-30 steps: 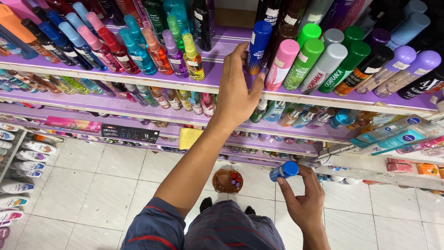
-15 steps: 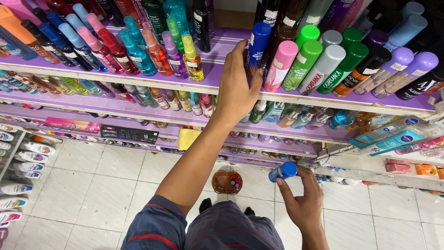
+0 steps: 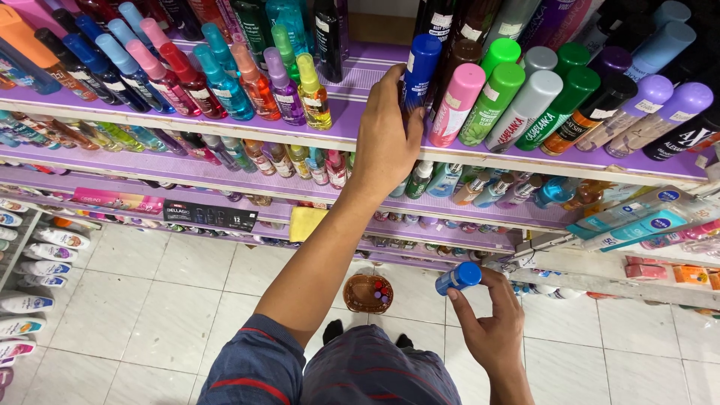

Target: The person picks several small bottles from a shelf, one at a time, and places them into a basket on the floor. The person squats to deposit the bottles and then stands to retrieve more.

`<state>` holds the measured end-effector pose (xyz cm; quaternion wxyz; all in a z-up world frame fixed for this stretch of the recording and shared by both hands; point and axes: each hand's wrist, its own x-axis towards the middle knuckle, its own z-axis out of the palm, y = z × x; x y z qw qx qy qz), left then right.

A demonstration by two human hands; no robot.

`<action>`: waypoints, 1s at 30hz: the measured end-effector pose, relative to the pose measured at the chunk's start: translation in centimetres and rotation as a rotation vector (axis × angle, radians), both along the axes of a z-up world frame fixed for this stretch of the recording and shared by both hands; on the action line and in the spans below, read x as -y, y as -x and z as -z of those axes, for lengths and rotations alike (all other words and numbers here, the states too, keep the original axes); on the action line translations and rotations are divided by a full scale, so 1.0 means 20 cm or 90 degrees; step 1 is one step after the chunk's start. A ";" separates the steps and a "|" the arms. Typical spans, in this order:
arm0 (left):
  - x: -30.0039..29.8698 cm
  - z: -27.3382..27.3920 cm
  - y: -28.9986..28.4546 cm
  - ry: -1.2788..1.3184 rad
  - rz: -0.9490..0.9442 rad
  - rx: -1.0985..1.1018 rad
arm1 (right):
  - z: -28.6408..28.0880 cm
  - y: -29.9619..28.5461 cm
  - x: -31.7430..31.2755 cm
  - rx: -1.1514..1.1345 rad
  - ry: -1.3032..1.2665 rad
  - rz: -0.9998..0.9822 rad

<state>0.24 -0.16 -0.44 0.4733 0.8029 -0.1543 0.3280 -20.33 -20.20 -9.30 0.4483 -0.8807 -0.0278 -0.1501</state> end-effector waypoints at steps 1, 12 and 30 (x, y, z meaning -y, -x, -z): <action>0.00 0.00 0.00 0.000 0.000 0.000 | 0.00 0.00 0.00 0.000 0.000 0.000; 0.01 0.00 -0.01 -0.025 -0.032 -0.021 | 0.00 0.01 0.01 0.000 -0.007 -0.002; -0.01 -0.02 0.04 -0.001 -0.028 -0.029 | -0.01 0.01 0.01 0.018 0.003 -0.008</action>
